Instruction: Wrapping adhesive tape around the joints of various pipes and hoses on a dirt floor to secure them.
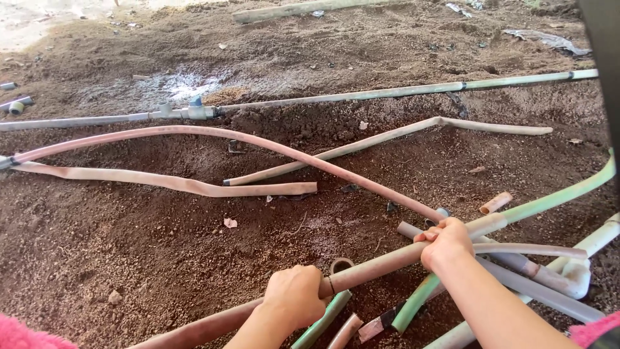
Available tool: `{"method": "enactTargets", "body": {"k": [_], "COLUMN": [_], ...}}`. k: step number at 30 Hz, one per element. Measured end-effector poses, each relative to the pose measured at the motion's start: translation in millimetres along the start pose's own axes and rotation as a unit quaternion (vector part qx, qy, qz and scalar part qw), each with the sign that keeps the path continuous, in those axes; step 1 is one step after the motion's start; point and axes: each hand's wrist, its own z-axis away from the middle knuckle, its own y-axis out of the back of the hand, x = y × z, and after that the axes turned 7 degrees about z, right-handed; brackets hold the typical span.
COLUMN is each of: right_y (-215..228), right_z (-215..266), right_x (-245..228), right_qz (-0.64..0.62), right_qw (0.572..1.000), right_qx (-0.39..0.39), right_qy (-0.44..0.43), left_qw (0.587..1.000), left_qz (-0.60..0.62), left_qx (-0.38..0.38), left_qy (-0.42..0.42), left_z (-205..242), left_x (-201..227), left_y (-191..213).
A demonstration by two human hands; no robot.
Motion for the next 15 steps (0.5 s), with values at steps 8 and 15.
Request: {"method": "enactTargets", "body": {"k": [8, 15], "right_y": [18.3, 50.3], "right_z": [-37.0, -61.9], "right_x": [16.7, -76.3], "right_qz": [0.034, 0.041], "right_qw": [0.999, 0.996], "right_qx": [-0.003, -0.064], "right_qy": [-0.031, 0.036], "left_qw": [0.997, 0.981], "left_qz": [0.043, 0.123], "left_qx": [-0.016, -0.151], "left_qy": [-0.056, 0.012], "left_z": [-5.4, 24.2], "left_x": [19.5, 40.8], "left_y": [-9.3, 46.8]}}
